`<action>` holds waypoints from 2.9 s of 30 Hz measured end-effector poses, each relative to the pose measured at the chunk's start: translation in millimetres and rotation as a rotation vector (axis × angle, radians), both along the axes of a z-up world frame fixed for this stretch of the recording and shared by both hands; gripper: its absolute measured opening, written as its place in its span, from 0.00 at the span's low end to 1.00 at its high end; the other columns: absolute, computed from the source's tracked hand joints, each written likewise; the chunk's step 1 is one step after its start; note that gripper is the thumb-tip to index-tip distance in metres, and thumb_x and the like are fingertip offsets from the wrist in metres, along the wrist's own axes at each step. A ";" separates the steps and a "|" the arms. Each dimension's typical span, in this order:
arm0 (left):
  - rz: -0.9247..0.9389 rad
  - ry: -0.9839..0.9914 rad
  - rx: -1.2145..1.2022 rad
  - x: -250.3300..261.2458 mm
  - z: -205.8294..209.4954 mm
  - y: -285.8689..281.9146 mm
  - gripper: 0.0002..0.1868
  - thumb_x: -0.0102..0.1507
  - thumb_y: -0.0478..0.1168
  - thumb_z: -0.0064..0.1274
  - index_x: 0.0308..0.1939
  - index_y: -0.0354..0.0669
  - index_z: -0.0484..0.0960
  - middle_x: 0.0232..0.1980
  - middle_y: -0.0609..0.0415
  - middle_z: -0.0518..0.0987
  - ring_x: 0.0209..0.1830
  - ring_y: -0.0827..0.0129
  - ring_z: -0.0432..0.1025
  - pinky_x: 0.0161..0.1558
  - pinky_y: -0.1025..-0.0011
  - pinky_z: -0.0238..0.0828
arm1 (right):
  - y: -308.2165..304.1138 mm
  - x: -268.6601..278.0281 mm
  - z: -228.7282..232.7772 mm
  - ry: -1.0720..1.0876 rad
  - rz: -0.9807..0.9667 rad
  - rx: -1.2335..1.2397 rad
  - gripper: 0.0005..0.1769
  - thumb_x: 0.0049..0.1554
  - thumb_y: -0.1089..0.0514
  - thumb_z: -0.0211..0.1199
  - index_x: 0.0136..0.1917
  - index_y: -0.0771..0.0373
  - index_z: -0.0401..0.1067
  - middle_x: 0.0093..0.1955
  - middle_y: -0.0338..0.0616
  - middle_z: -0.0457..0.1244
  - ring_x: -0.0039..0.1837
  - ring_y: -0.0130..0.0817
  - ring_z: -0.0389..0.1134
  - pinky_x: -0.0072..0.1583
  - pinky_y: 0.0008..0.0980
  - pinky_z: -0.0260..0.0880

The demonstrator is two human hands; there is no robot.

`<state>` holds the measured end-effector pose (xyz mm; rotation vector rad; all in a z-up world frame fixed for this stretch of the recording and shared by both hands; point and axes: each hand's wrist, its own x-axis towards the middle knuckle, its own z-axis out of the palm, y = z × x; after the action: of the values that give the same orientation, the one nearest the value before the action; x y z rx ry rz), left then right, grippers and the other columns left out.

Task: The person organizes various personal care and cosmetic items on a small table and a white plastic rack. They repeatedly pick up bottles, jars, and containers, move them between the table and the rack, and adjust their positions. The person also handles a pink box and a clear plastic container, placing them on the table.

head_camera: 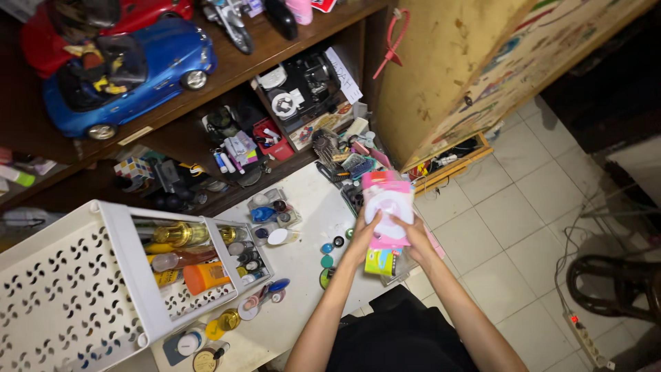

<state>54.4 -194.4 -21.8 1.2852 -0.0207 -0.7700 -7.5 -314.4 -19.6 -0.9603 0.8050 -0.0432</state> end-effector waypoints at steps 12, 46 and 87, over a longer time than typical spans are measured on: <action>0.045 0.172 0.211 19.2 -93.3 21.5 0.25 0.55 0.30 0.44 0.55 0.47 0.60 0.47 0.50 0.73 0.40 0.67 0.71 0.33 0.71 0.72 | -14.6 49.7 -97.0 -0.051 -0.537 0.147 0.28 0.43 0.66 0.58 0.57 0.63 0.56 0.53 0.45 0.59 0.52 0.38 0.64 0.52 0.41 0.68; 0.374 0.066 0.384 48.1 -107.3 32.4 0.19 0.53 0.24 0.45 0.45 0.42 0.64 0.44 0.46 0.73 0.37 0.69 0.67 0.33 0.74 0.63 | -84.4 114.5 -114.1 0.313 0.497 -1.066 0.63 0.18 0.35 0.74 0.61 0.65 0.54 0.62 0.55 0.48 0.67 0.49 0.44 0.66 0.42 0.44; 0.496 -0.128 0.028 -44.9 15.5 49.0 0.30 0.52 0.35 0.55 0.56 0.36 0.60 0.49 0.53 0.69 0.47 0.73 0.64 0.48 0.75 0.61 | -30.7 7.6 8.3 -0.172 0.115 -0.501 0.28 0.40 0.67 0.65 0.53 0.69 0.58 0.47 0.46 0.62 0.49 0.30 0.64 0.50 0.26 0.66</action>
<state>9.6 -145.4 -6.3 1.2931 0.2003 -0.2631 0.1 -345.1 -11.3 -1.4533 0.5867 -0.2335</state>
